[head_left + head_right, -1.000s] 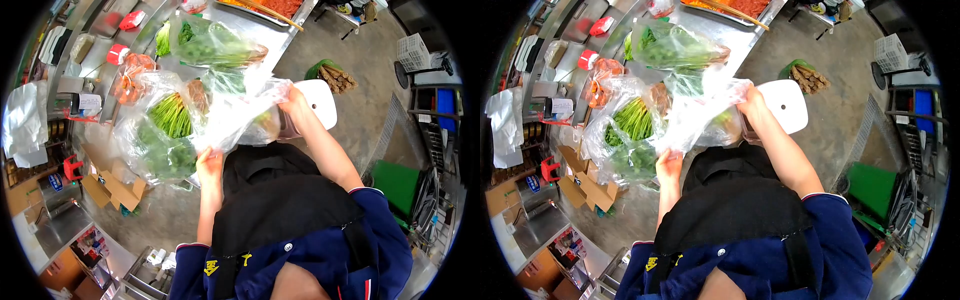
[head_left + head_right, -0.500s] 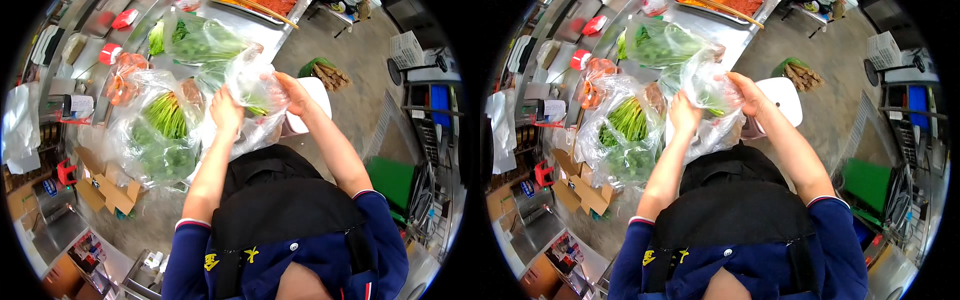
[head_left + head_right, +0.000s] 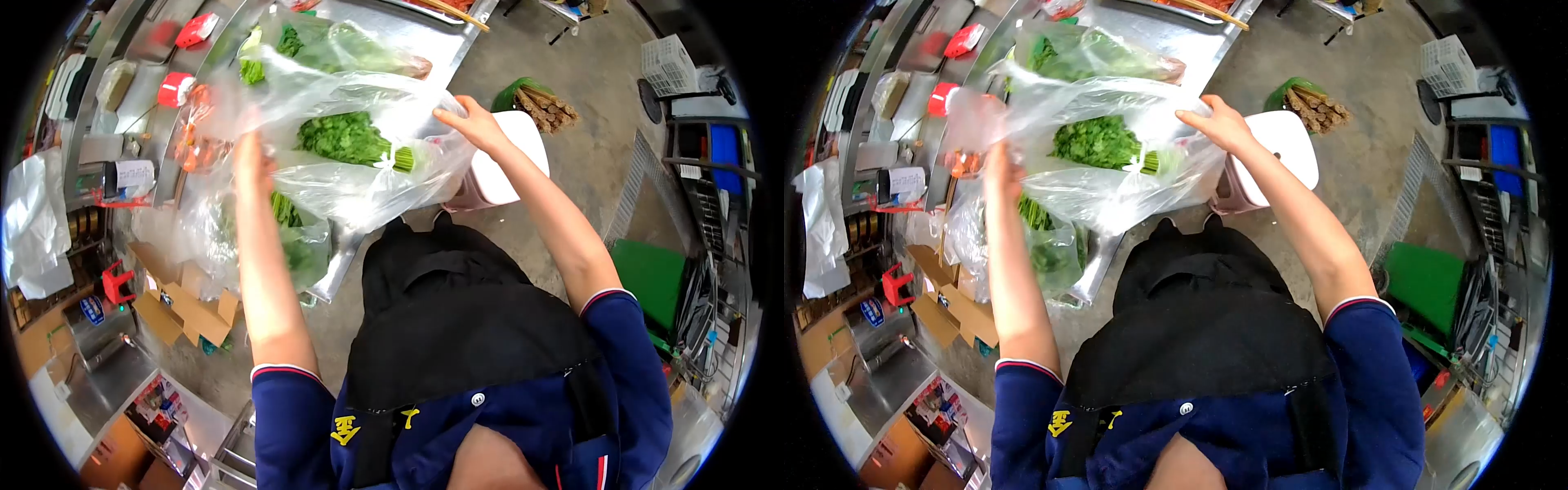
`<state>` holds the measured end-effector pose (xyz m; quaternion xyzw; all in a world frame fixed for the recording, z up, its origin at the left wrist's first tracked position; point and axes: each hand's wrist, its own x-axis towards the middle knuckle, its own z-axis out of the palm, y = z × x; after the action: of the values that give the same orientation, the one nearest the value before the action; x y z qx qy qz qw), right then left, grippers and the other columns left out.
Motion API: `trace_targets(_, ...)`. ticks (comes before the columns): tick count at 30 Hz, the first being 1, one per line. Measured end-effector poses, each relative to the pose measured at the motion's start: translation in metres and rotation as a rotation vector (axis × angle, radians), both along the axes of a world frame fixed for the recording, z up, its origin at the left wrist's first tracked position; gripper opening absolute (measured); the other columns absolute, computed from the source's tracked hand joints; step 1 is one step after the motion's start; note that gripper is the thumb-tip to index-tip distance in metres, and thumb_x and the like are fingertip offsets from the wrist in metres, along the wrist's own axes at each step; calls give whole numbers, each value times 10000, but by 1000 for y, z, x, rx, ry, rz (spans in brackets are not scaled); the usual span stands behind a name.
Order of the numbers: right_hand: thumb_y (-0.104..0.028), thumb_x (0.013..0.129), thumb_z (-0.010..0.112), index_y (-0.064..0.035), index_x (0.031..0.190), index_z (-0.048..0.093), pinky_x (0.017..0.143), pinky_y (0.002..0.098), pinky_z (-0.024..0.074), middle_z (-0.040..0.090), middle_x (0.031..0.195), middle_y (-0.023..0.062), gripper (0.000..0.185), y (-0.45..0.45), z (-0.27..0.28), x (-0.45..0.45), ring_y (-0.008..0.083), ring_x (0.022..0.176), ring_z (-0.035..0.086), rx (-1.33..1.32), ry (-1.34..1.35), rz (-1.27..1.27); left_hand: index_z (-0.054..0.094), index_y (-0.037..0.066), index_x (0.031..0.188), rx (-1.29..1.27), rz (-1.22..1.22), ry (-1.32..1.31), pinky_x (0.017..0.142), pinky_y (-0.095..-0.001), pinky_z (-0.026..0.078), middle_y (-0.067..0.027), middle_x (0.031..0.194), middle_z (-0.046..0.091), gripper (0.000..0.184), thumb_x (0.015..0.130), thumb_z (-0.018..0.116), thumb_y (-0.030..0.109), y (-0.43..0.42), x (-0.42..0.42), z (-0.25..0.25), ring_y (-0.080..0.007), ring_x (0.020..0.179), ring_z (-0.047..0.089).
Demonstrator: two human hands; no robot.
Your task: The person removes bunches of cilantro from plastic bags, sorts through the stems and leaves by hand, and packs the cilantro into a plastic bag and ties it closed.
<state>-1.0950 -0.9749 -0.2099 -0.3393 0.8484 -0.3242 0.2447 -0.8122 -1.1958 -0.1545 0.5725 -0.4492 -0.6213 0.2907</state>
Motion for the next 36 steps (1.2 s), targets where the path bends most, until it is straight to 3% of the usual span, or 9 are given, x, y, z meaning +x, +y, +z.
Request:
trace_targets(6,-102,747,522,-61,942,552,769,368,425,587,834,87,201,-23,74,58,273,798,560,-561,316,400,525,36,940,26,32,-6,426,-254,274,-14,687,462,471,702,629,428,-15,15,-37,-104,525,389)
trace_targets(12,-129,741,466,-32,844,631,711,391,469,622,876,143,218,-2,-12,103,301,845,590,554,169,1184,395,28,1149,-77,45,85,599,-269,354,-51,949,514,617,669,702,265,0,8,-4,-140,774,475)
trace_targets(15,-124,694,529,-23,790,640,703,386,478,614,857,147,178,17,-3,117,309,821,593,458,175,994,338,-31,1203,-271,7,92,910,-355,299,-144,1106,462,703,669,707,239,28,7,4,-244,1040,431)
trace_targets(18,-109,695,556,6,793,584,707,386,478,571,872,165,154,3,-32,93,315,824,578,271,257,590,330,-50,1190,-1104,208,-553,940,-375,287,-175,1108,448,644,704,671,198,77,-7,28,-270,1045,429)
trace_targets(20,-107,671,590,7,874,548,725,387,474,556,929,168,237,-7,-50,83,311,877,562,270,285,468,367,-40,1164,-1268,214,-331,941,-392,297,-188,1096,463,520,720,601,99,122,-29,45,-300,1053,436)
trace_targets(22,-110,646,623,2,940,512,744,386,468,538,974,169,334,-17,-74,84,309,924,544,289,279,435,413,-42,1111,-1138,-495,-120,947,-426,304,-211,1085,469,456,682,557,19,150,-41,35,-352,1054,436)
trace_targets(25,-233,647,642,-12,1019,502,774,387,451,548,955,191,455,-21,-106,81,318,890,553,307,192,483,358,-25,1158,-885,-774,-366,881,-433,379,-207,1206,413,564,632,559,6,188,-63,-35,-396,1007,473)
trace_targets(30,-112,669,661,11,962,578,641,278,478,618,835,94,328,-35,-99,51,159,738,586,316,-1168,141,646,62,824,-552,-1477,-948,728,-364,451,-124,866,630,222,692,477,122,194,-4,-102,-256,816,606)
trace_targets(36,-127,785,601,10,1137,448,751,359,489,577,1007,126,407,-34,-98,47,221,862,590,260,-1438,77,604,52,982,-319,-1410,-936,871,-384,381,-155,1015,585,355,664,517,181,172,3,-90,-299,994,530)
